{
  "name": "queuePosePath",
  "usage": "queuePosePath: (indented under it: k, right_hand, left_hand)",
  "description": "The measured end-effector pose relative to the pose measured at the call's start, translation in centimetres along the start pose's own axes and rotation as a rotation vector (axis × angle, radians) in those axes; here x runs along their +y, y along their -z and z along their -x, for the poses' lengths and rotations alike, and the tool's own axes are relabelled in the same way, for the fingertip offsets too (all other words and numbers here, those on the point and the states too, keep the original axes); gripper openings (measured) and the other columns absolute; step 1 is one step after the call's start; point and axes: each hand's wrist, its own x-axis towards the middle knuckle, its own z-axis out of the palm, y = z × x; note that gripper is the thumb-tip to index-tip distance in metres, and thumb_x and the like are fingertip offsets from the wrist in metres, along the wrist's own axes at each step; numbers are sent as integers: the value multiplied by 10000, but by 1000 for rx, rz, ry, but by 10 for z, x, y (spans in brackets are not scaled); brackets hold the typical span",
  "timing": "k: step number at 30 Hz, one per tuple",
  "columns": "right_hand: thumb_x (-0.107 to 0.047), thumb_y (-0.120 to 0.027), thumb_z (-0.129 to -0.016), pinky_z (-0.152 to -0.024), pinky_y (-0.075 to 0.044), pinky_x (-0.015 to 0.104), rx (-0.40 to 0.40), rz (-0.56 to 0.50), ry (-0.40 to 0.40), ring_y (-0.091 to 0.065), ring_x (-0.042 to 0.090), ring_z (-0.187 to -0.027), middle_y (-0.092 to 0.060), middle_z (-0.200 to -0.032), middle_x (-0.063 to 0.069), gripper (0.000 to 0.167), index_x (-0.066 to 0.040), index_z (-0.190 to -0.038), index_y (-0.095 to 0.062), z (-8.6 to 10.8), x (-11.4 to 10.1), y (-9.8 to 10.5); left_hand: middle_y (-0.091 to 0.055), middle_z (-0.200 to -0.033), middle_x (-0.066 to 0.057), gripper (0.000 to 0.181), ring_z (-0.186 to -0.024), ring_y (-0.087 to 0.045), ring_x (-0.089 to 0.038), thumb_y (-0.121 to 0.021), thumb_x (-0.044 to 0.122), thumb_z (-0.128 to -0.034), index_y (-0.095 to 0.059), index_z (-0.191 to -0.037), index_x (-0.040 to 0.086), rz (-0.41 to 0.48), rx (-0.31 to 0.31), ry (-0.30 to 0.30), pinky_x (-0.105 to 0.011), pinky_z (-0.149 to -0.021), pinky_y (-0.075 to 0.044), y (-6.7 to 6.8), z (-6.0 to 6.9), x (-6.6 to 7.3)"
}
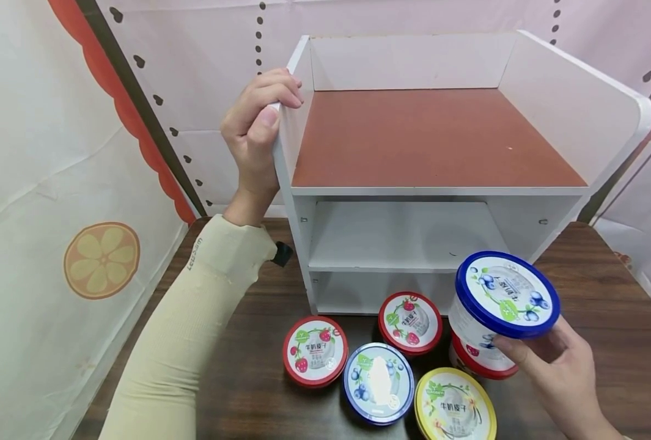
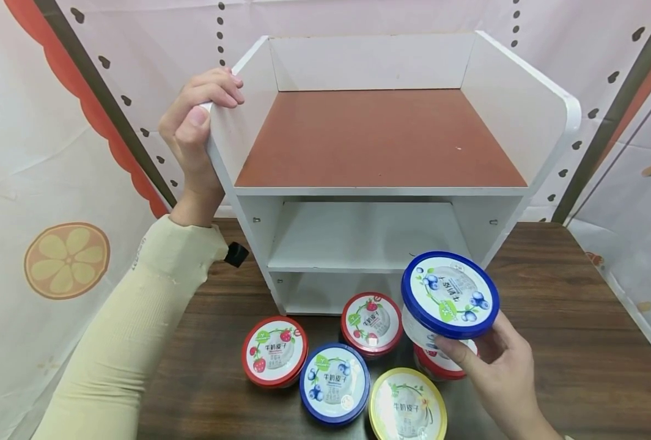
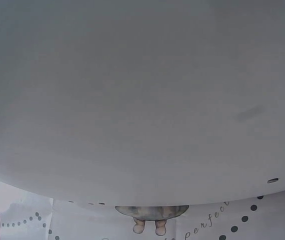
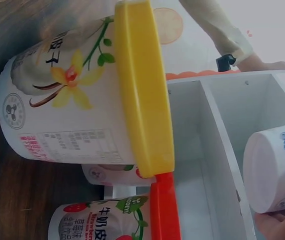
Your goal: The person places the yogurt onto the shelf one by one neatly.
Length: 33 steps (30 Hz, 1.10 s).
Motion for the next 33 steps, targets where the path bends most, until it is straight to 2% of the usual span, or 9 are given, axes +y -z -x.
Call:
queuePosePath:
  k: [4, 9, 12, 16, 18, 24, 29, 33]
  right_hand:
    - [77, -651, -874, -836, -462, 133, -27, -71, -22, -553, 105, -1100, -544, -1313, -21, 606, -79, -1428, -463, -2, 1, 0]
    - [131, -649, -839, -816, -473, 137, -24, -138, 0, -567, 94, -1063, -573, -1268, -28, 601, -84, -1382, -506, -3, 3, 1]
    - [156, -644, -822, -809, -475, 135, -30, -143, 18, -572, 86, -1057, -576, -1261, -30, 616, -103, -1367, -515, -3, 4, 1]
    - [114, -685, -822, -792, -484, 149, -25, -28, 34, -585, 57, -1042, -561, -1268, -58, 635, -79, -1392, -484, -3, 1, -1]
    - [112, -695, -819, -793, -488, 163, -28, -17, 39, -588, 60, -1051, -556, -1279, -49, 654, -49, -1411, -466, -2, -2, -1]
    - [191, -688, -778, -823, -482, 171, -42, -138, 53, -594, 86, -1075, -582, -1280, -2, 684, -4, -1402, -487, -3, -7, -1]
    - [213, -708, -738, -822, -487, 173, -26, -137, 65, -615, 87, -1046, -623, -1236, -11, 669, 31, -1356, -528, -5, -9, -1]
    - [213, -696, -750, -830, -483, 169, -20, -99, 89, -614, 93, -1051, -631, -1226, -2, 624, 53, -1333, -543, -7, -13, -1]
  left_hand:
    - [-643, -789, -83, 341, -882, -578, -234, -395, 185, -740, -552, -708, -115, 1, -1, 0, -438, -925, -433, 0, 0, 0]
    - [-635, -779, -84, 336, -869, -578, -235, -390, 177, -738, -550, -703, -116, 0, 5, -7, -439, -924, -432, -1, -1, 2]
    - [-631, -774, -85, 332, -864, -577, -236, -388, 171, -737, -548, -699, -117, 0, 10, -10, -440, -927, -430, -1, -1, 3]
    - [-630, -774, -91, 333, -863, -579, -238, -389, 172, -737, -548, -698, -118, 0, 11, -11, -445, -931, -429, -1, 0, 3]
    - [-633, -781, -91, 336, -868, -579, -237, -389, 177, -739, -550, -702, -115, -1, 7, -7, -443, -929, -431, 0, 0, 2]
    - [-639, -801, -80, 344, -886, -577, -236, -390, 187, -742, -556, -715, -113, -3, -3, 6, -432, -921, -434, 1, 1, 0]
    - [-638, -801, -81, 346, -886, -577, -237, -391, 189, -743, -558, -716, -113, -6, -4, 2, -436, -927, -433, 1, 1, 0]
    - [-639, -803, -84, 347, -888, -580, -235, -390, 190, -744, -559, -717, -112, -9, -4, 2, -435, -925, -435, 1, 1, 0]
